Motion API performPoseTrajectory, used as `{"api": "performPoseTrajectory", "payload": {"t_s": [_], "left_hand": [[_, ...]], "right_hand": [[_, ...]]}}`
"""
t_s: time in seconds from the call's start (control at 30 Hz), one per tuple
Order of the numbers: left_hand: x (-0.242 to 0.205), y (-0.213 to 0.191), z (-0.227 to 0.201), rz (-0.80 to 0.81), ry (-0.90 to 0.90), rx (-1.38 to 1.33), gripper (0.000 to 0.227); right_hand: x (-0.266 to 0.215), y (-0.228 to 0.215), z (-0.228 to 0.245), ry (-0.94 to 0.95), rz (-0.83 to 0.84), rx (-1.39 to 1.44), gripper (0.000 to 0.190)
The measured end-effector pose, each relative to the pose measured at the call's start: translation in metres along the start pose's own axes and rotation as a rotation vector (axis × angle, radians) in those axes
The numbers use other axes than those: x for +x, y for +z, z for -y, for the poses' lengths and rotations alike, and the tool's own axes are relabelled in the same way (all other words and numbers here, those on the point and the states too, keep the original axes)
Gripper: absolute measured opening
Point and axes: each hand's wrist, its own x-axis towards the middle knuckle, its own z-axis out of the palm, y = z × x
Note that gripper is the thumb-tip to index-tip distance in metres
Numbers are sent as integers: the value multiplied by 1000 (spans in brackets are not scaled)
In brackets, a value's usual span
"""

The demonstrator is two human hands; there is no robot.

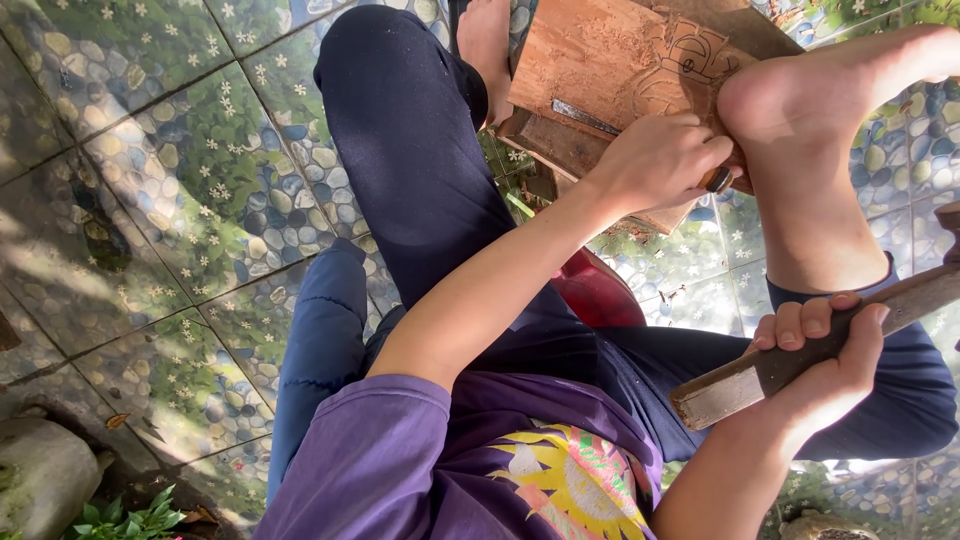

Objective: Carving a design into a wooden board using a hammer and a chisel.

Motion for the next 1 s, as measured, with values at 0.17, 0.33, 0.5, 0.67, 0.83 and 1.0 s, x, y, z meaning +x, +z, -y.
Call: {"api": "performPoseTrajectory", "payload": {"t_s": [0.17,0.33,0.5,0.67,0.83,1.0], "left_hand": [[-3,5,-10,27,-177,105,27],[5,-19,-20,-405,-111,54,21],[-4,26,5,-386,-135,60,18],[-3,6,-3,-209,-207,24,29],[4,-2,-7,-224,-234,42,36],[12,24,10,-273,-335,99,31]], "right_hand": [[-2,-2,-6,0,17,0,18],[-14,5,-26,-61,82,-161,23],[-26,8,-68,-212,308,-213,22],[-26,14,-73,-172,374,-209,29],[-17,11,-63,-217,315,-148,23],[4,16,-49,-211,309,-233,26]]}}
